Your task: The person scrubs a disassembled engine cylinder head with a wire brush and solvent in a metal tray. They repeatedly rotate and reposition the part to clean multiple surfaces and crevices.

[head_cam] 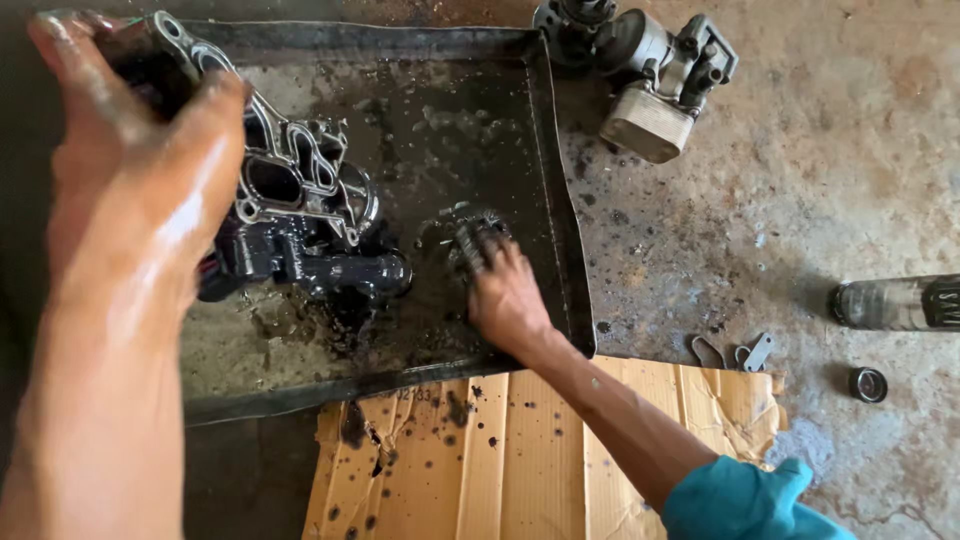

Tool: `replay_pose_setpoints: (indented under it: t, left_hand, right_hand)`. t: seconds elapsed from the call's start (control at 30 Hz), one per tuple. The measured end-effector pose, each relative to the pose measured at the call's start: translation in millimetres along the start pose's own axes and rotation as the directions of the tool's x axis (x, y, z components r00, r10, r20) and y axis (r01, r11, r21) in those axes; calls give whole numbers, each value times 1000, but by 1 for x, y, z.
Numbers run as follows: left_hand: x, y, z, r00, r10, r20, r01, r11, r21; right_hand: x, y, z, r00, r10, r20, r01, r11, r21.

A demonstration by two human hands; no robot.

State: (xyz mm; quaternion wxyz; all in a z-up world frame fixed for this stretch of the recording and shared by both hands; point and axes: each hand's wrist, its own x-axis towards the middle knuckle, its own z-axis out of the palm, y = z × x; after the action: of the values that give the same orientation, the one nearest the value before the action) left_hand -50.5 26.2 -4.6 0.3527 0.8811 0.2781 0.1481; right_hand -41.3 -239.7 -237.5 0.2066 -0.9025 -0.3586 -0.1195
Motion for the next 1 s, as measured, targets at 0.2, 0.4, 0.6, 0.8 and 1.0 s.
replay_pose_setpoints:
  t: [0.2,0.4,0.6,0.8,1.0]
  left_hand:
    - [-10,-19,4,987,55,-154,18,899,437]
    - [-8,-44,21,887,410,-214,-196,753,628]
    - [-23,-18,2,910,378,-168,-285,867,409]
    - [-9,-4,21,859,417,-297,-395,909,132]
    - [-8,4,55,740,477,-474,-594,794,-131]
  right_hand:
    - [41,-55,-48,793,336,508,-608,488,626]
    - [49,-140,-71,952,306,-9,-179,580,795]
    - [14,-69,-21,959,214,184,-282,760,585]
    - [15,12,2,960,280,-9,-257,892,372]
    - [16,5,5,959,-174,225,194,978,-74]
